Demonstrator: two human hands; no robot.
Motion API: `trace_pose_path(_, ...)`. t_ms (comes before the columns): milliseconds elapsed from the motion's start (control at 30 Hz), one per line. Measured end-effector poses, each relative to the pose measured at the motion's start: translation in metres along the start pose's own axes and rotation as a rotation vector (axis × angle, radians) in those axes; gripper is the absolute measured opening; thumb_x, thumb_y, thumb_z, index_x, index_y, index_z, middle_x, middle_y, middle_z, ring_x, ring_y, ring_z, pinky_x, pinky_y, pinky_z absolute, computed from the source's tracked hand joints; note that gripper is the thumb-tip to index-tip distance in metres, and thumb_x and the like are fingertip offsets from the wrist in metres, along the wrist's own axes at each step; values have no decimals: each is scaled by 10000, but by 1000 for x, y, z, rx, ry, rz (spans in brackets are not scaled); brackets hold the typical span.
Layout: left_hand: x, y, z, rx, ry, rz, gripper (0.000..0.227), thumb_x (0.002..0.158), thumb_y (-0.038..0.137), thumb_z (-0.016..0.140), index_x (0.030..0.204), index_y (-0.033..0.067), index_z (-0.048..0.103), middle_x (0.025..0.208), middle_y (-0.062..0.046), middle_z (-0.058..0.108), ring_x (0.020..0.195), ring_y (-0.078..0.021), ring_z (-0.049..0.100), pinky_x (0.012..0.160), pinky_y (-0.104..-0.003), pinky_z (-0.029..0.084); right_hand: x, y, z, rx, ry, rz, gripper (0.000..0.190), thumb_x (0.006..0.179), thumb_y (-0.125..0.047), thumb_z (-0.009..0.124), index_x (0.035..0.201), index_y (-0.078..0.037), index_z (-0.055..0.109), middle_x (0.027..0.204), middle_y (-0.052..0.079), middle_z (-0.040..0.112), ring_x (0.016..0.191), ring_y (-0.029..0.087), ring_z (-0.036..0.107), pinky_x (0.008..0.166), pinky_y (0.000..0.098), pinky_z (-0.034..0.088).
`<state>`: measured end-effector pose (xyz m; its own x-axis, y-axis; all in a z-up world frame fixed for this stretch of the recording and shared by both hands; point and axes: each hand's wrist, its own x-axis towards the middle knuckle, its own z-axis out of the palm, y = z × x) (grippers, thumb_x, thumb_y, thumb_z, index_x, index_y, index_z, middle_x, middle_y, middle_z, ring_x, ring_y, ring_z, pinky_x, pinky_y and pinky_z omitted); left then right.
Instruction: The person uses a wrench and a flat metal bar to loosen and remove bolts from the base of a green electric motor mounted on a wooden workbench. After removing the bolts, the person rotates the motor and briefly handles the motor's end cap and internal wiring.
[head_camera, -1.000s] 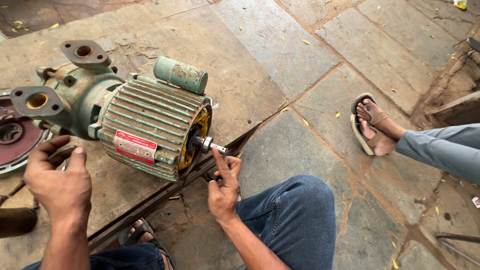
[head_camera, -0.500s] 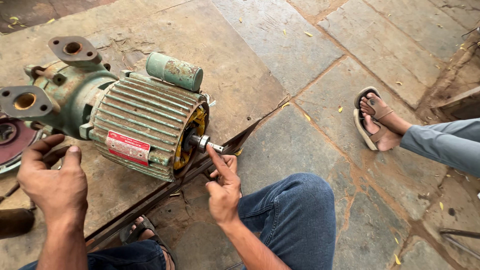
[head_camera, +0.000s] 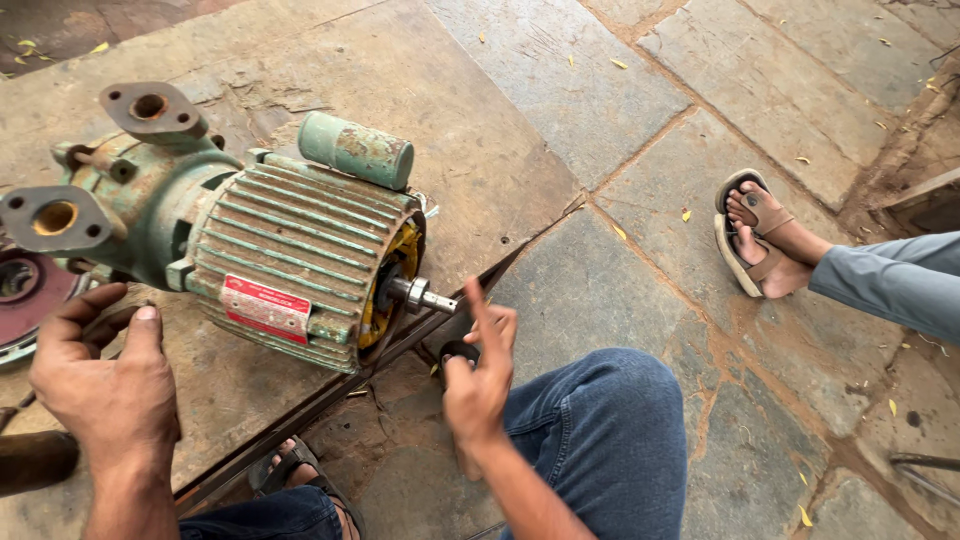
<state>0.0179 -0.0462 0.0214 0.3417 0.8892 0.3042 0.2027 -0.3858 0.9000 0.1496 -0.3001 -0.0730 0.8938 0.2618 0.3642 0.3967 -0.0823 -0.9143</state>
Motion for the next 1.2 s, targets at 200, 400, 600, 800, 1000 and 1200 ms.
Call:
trace_pose_path(200, 3, 10, -7, -6, 19, -45, 260, 972, -2, 705, 1212, -47, 616, 1140, -122, 682, 1051, -161, 676, 960, -270, 551, -3, 51, 17, -65, -230, -170, 1069, 703, 101, 474, 1642, -372, 278, 1687, 82, 340, 1420, 255, 381, 912, 306, 522)
trace_pose_path(400, 2, 7, -11, 12, 20, -75, 264, 947, -12, 689, 1203, -31, 627, 1118, -115, 679, 1043, -167, 670, 952, -277, 554, -12, 56, 27, 53, -324, -119, 1125, 668, 101, 499, 1665, -317, 190, 1728, 143, 188, 1387, 310, 384, 1047, 411, 391)
trace_pose_path(600, 1, -17, -8, -52, -18, -56, 275, 998, -24, 709, 1267, -26, 651, 1161, -116, 697, 1082, -172, 679, 991, -285, 566, -23, 42, 27, -55, -220, -30, 1058, 705, 113, 505, 1646, -341, 337, 1283, 134, 439, 1193, 252, 475, 980, 365, 522)
trace_pose_path(800, 3, -31, -8, -71, 5, -57, 244, 1005, -8, 723, 1239, -21, 655, 1154, -86, 705, 1046, -134, 683, 934, -262, 559, -27, 37, 29, -4, -191, -106, 1069, 707, 130, 516, 1649, -316, 280, 1289, 115, 430, 1212, 252, 452, 1009, 368, 528)
trace_pose_path(1000, 4, -31, -11, -50, 18, -39, 247, 1002, -17, 720, 1241, -26, 658, 1120, -81, 705, 1024, -133, 675, 931, -260, 546, -25, 18, 27, -119, -272, 82, 1010, 637, 133, 544, 1582, -197, 404, 1175, 130, 445, 1174, 248, 445, 942, 363, 480)
trace_pose_path(1200, 6, -22, -14, -128, 50, -20, 249, 995, 2, 720, 1234, -23, 653, 1103, -65, 705, 995, -117, 667, 918, -254, 540, -21, 10, 25, -187, -266, 265, 810, 667, 174, 484, 1385, -161, 648, 1125, 68, 541, 998, 177, 497, 735, 297, 493)
